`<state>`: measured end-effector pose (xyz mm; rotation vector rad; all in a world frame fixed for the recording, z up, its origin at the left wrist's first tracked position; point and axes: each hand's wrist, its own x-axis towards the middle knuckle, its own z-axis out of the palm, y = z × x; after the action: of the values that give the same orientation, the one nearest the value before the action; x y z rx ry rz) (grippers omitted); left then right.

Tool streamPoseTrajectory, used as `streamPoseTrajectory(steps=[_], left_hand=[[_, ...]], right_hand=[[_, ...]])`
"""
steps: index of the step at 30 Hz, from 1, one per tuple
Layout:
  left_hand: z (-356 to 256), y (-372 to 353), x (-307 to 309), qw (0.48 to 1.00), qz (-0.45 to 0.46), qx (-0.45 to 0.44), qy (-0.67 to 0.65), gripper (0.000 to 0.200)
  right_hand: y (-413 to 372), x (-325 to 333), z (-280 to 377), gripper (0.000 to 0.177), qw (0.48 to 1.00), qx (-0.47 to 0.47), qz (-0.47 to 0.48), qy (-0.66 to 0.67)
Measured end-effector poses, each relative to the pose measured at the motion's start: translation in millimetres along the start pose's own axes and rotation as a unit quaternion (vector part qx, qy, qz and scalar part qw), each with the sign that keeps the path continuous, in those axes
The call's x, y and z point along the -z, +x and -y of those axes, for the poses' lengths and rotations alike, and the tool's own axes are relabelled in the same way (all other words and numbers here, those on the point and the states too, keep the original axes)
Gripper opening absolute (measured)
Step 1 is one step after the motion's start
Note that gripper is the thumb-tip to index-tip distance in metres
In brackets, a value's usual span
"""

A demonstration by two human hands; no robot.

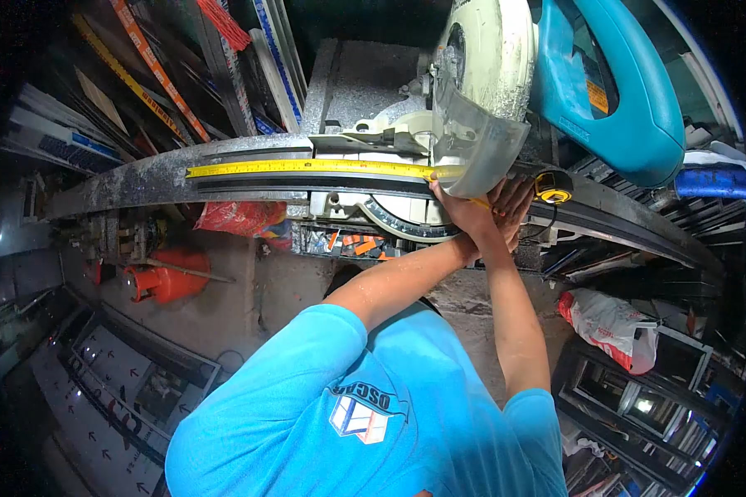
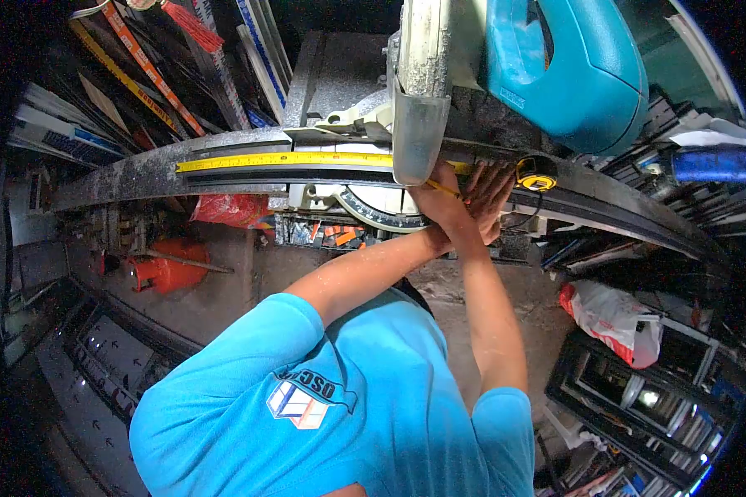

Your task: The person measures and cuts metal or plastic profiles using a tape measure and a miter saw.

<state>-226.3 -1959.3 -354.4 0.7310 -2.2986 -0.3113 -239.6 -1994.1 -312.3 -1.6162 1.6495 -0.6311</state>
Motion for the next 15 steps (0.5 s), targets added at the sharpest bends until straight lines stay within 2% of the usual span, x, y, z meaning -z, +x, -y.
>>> streamPoseTrajectory(steps=[4,7,11,13,15], left_hand=[[2.6,11.6,-3.6,1.000,0.007,0.004,0.000,0.082],[5.0,14.0,-2.9,1.000,0.012,0.008,0.001,0.083],[4.4,14.9,-1.3,1.000,0.019,0.011,0.001,0.085],[4.7,15.0,0.3,1.000,0.024,0.011,0.000,0.086],[4.6,16.1,1.1,1.000,0.028,0.012,-0.001,0.087]], right_hand=[[-0.9,6.5,7.3,0.037,0.991,0.089,0.012,-0.100],[-3.6,-2.0,-0.6,0.035,0.989,0.117,-0.022,-0.092],[-5.8,-0.5,6.4,0.035,0.989,0.097,-0.040,-0.106],[1.8,-4.6,-13.9,0.034,0.955,0.211,-0.066,-0.197],[3.4,-4.4,-16.5,0.033,0.945,0.238,-0.082,-0.210]])
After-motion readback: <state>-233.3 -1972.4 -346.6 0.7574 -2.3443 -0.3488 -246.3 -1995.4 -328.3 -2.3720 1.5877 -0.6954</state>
